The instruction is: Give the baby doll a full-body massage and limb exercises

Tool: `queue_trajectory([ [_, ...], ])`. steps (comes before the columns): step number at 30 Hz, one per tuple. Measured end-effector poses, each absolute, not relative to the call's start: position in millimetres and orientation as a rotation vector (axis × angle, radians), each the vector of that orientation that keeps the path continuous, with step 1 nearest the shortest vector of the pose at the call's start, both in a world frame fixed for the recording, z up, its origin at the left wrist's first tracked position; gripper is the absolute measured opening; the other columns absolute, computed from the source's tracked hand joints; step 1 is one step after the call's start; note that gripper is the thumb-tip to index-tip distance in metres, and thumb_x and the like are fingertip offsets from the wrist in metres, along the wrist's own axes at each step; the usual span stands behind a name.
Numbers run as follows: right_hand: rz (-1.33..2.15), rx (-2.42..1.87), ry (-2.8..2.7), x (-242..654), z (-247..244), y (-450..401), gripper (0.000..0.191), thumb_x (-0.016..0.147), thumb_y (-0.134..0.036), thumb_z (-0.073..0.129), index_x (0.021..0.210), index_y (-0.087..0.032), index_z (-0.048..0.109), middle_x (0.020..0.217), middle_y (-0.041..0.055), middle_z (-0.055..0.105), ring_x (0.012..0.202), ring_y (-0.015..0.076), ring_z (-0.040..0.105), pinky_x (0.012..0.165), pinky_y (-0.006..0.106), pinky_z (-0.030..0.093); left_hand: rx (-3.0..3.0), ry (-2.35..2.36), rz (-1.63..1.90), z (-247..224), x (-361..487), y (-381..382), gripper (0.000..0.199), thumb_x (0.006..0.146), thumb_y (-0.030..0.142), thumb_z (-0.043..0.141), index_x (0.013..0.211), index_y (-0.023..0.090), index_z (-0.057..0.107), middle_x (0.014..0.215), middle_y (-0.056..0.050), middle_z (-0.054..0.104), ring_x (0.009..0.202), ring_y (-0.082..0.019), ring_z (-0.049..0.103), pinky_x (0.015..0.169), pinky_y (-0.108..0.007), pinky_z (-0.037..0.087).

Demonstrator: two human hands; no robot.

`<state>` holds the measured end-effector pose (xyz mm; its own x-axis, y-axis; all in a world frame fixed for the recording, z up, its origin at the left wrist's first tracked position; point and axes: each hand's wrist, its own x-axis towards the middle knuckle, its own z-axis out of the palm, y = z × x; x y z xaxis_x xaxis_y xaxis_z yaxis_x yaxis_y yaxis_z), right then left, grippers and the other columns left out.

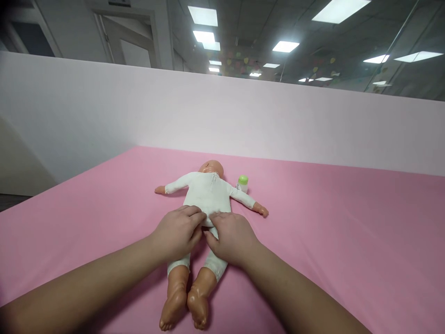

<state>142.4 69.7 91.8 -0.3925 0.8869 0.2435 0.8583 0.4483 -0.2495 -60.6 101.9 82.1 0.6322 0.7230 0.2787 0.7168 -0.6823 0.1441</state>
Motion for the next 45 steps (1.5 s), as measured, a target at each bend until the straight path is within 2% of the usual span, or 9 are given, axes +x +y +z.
queue_trajectory([
  [5,0.106,-1.511,-2.368,143,90,71,0.016,0.094,-0.033,0.067,0.084,-0.022,0.067,0.083,0.0024,0.073,0.074,0.0206,0.064,0.063,0.032,0.033,2.785,1.278,0.463,82,-62,110,0.015,0.091,0.023,0.056,0.089,0.022,0.071,0.091,-0.006,0.069,0.090,-0.027,0.068,0.076,-0.041,0.049],
  [12,0.241,-1.430,-2.273,149,91,71,0.013,0.097,-0.030,0.064,0.096,-0.023,0.075,0.092,0.0029,0.078,0.086,0.0234,0.071,0.073,0.033,0.048,2.742,1.212,0.611,80,-70,114,0.021,0.095,0.029,0.056,0.101,0.024,0.076,0.100,-0.007,0.071,0.097,-0.027,0.068,0.081,-0.041,0.050],
  [15,0.230,-1.331,-2.159,153,82,77,0.026,0.095,-0.028,0.064,0.117,-0.023,0.077,0.113,0.0060,0.080,0.105,0.0268,0.074,0.090,0.039,0.056,2.710,1.211,0.637,79,-72,116,0.023,0.095,0.030,0.057,0.107,0.024,0.076,0.101,-0.007,0.072,0.097,-0.027,0.069,0.081,-0.041,0.051],
  [20,0.095,-1.271,-2.054,158,62,90,0.040,0.093,-0.031,0.067,0.131,-0.019,0.075,0.135,0.0106,0.074,0.132,0.0314,0.065,0.118,0.050,0.048,2.674,1.220,0.665,76,-74,121,0.034,0.093,0.032,0.060,0.123,0.022,0.072,0.109,-0.008,0.073,0.101,-0.028,0.069,0.085,-0.041,0.053],
  [28,0.189,-1.328,-2.181,152,70,87,0.027,0.096,-0.030,0.068,0.119,-0.021,0.077,0.127,0.0085,0.077,0.122,0.0306,0.068,0.108,0.048,0.053,2.756,1.202,0.751,75,-73,119,0.035,0.094,0.032,0.061,0.125,0.022,0.073,0.131,-0.011,0.067,0.121,-0.031,0.061,0.106,-0.047,0.050],
  [31,0.214,-1.357,-2.200,153,72,86,0.035,0.096,-0.034,0.068,0.127,-0.020,0.076,0.130,0.0094,0.076,0.123,0.0316,0.067,0.105,0.047,0.054,2.762,1.218,0.703,75,-72,118,0.038,0.095,0.033,0.062,0.130,0.021,0.071,0.137,-0.011,0.066,0.126,-0.032,0.059,0.111,-0.049,0.048],
  [35,0.252,-1.424,-2.196,153,72,86,0.044,0.095,-0.035,0.068,0.136,-0.019,0.074,0.133,0.0105,0.075,0.124,0.0327,0.068,0.106,0.047,0.053,2.761,1.219,0.585,78,-70,116,0.032,0.097,0.036,0.059,0.121,0.021,0.073,0.121,-0.011,0.072,0.114,-0.032,0.064,0.102,-0.049,0.051],
  [40,0.239,-1.434,-2.189,152,78,85,0.032,0.092,-0.027,0.067,0.120,-0.021,0.081,0.113,0.0075,0.081,0.107,0.0300,0.074,0.093,0.043,0.056,2.764,1.216,0.511,85,-70,111,0.026,0.095,0.043,0.062,0.106,0.022,0.073,0.101,-0.009,0.071,0.097,-0.031,0.065,0.088,-0.048,0.052],
  [45,0.228,-1.367,-2.163,154,77,83,0.024,0.092,-0.027,0.068,0.110,-0.022,0.083,0.107,0.0059,0.081,0.099,0.0283,0.075,0.088,0.042,0.057,2.722,1.204,0.533,90,-72,111,0.031,0.096,0.048,0.063,0.110,0.023,0.074,0.104,-0.008,0.071,0.100,-0.031,0.065,0.088,-0.047,0.053],
])
